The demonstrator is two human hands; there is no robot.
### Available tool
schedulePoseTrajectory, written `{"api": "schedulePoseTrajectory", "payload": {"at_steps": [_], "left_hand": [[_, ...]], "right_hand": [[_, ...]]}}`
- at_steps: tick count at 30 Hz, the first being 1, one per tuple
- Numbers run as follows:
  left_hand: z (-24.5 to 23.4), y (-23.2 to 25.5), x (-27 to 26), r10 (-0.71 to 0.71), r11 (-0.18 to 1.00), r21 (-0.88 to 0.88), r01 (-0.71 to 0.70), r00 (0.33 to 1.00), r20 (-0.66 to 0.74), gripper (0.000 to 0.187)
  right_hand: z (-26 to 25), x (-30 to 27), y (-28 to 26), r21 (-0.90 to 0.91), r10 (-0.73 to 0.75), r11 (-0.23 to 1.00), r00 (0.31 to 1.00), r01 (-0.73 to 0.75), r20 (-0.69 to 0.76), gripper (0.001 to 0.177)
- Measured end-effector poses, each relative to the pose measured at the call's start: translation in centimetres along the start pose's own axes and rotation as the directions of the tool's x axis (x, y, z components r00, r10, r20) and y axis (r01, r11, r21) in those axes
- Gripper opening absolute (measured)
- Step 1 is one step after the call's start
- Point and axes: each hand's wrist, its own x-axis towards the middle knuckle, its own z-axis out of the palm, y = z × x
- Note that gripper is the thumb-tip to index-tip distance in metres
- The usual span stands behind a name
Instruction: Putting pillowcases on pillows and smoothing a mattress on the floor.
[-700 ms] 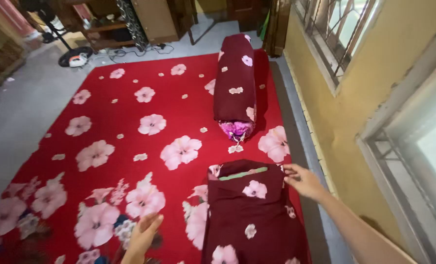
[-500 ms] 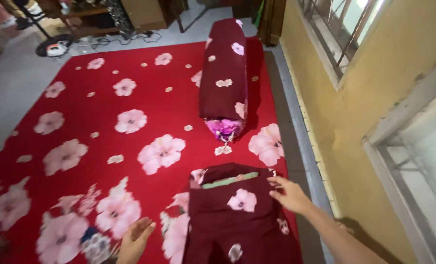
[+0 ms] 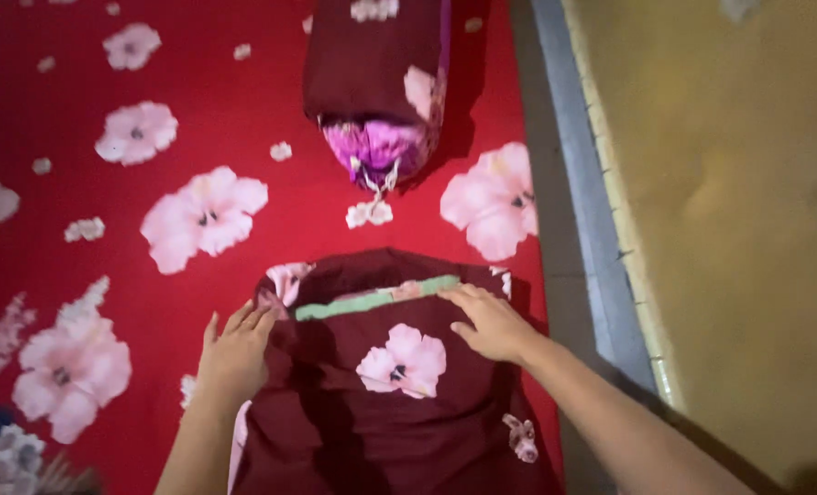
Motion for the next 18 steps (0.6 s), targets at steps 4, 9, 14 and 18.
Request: {"api": "schedulePoseTrajectory", "payload": {"at_steps": [4,9,14,18], "left_hand": [[2.1,0.6,0.7,0.094,0.990,0.105,-0.097,0.995,0.036,0.080],[2.7,0.9,2.5,0.058,0.900,0.404,-0.164,0.963,0.263,0.055],[-2.3,-1.2,5.2,0.040,0.880,0.474,0.000,0.996,-0.074,0.027],[-0.9,-3.8,10.6,-0.054,0.901,0.379,0.211,0.921,-0.385,0.014]], "right_hand": [[3.3,1.4,3.3,-0.108,0.042,0.993,0.998,-0.038,0.041,0.073],[0.9,2.7,1.6,-0.474,0.253,0.867,0.955,-0.154,0.153,0.043],[-5.3,5.8,4.7,-0.374,0.077,0.918,0.984,-0.133,-0.161,0.023],[-7.4,7.2,3.4,-0.467,0.050,0.858,0.939,-0.214,-0.339,0.022]]}}
